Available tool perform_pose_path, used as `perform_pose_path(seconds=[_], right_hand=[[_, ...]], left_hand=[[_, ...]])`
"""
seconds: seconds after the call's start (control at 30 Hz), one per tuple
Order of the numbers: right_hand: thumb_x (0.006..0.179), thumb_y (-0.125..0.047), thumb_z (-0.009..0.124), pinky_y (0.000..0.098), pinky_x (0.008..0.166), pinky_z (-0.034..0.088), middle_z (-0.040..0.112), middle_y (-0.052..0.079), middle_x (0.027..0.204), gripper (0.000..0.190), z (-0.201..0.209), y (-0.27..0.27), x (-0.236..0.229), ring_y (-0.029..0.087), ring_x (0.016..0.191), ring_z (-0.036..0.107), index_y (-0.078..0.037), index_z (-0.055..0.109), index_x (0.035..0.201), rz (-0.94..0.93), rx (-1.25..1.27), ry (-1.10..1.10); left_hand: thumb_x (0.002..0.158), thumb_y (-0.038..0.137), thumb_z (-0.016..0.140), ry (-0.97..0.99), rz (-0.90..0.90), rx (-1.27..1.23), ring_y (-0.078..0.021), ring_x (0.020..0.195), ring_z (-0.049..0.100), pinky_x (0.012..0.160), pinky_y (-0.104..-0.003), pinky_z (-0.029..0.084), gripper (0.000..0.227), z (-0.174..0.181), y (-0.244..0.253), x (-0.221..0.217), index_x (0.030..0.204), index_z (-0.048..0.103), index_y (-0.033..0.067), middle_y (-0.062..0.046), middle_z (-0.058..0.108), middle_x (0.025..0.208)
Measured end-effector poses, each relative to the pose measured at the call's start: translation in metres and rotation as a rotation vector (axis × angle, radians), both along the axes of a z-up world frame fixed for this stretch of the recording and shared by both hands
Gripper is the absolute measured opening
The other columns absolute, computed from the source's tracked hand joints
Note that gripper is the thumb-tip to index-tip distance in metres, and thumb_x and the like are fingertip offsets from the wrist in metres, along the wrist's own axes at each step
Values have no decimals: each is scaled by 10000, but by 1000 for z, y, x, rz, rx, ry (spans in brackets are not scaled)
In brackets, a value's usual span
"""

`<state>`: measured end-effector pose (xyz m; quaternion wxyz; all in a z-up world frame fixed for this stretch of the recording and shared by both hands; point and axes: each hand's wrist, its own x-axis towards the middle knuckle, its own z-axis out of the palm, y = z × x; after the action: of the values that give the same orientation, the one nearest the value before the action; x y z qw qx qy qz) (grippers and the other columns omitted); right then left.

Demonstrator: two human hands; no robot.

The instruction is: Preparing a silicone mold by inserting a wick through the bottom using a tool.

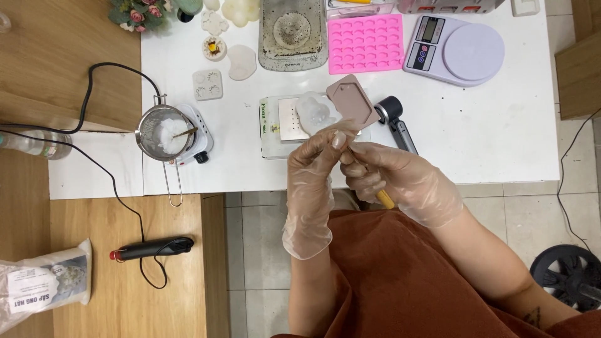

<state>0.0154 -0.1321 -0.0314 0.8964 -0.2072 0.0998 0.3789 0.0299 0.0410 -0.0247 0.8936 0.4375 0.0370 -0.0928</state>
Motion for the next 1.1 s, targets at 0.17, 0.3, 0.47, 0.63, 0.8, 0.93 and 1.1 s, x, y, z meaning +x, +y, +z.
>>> perform_pose_path(seconds=[0.17, 0.3, 0.47, 0.63, 0.8, 0.93, 1.1], right_hand=[[1050, -210, 631, 186, 591, 404, 564, 1, 838, 234, -13, 0, 0, 57, 667, 456, 19, 623, 1100, -29, 28, -28], [1031, -186, 634, 199, 580, 416, 599, 20, 828, 223, -4, 3, 5, 68, 636, 474, 19, 642, 1119, -18, -3, -142], [1018, -119, 608, 213, 559, 454, 657, 79, 824, 171, 9, 9, 9, 96, 598, 515, 19, 660, 1105, -123, -347, -199], [1035, -69, 600, 256, 602, 522, 710, 143, 813, 133, 14, 13, 12, 122, 613, 587, 39, 678, 1028, -153, -527, -306], [1002, -87, 653, 232, 552, 490, 723, 95, 812, 134, 23, 21, 10, 92, 629, 588, 30, 719, 1008, -189, -752, -393], [987, -85, 668, 224, 565, 506, 723, 73, 815, 134, 32, 25, 8, 75, 644, 582, 15, 743, 1035, -199, -949, -490], [963, -41, 683, 226, 623, 555, 743, 67, 874, 100, 30, 29, 6, 79, 722, 657, 14, 730, 1033, -293, -987, -535]], left_hand=[[909, 173, 808, 18, 3, -12, -203, 1080, 683, 1056, -391, 503, 101, 1, 0, 0, 954, 809, 82, -104, 775, 1081], [917, 151, 800, 64, 6, 32, -174, 961, 679, 976, -368, 529, 111, -4, 2, -1, 990, 811, 69, -95, 771, 1030], [914, 104, 797, 102, 54, 178, -153, 908, 675, 927, -343, 541, 127, 14, 7, -5, 1028, 807, 51, -80, 759, 957], [897, 101, 783, 66, 122, 439, -134, 1002, 714, 998, -328, 561, 155, 40, 7, -6, 1048, 799, 67, -45, 791, 1021], [939, 78, 746, -90, 221, 662, -154, 1110, 729, 1021, -342, 579, 159, 46, 4, -12, 1091, 793, 94, -35, 795, 1078], [959, 60, 741, -181, 264, 746, -171, 1152, 724, 1037, -342, 574, 166, 42, 1, -13, 1112, 785, 103, -40, 790, 1097], [937, 72, 744, -8, 207, 572, -147, 990, 704, 894, -323, 596, 198, 48, 1, -7, 1131, 780, 83, -50, 779, 1093]])
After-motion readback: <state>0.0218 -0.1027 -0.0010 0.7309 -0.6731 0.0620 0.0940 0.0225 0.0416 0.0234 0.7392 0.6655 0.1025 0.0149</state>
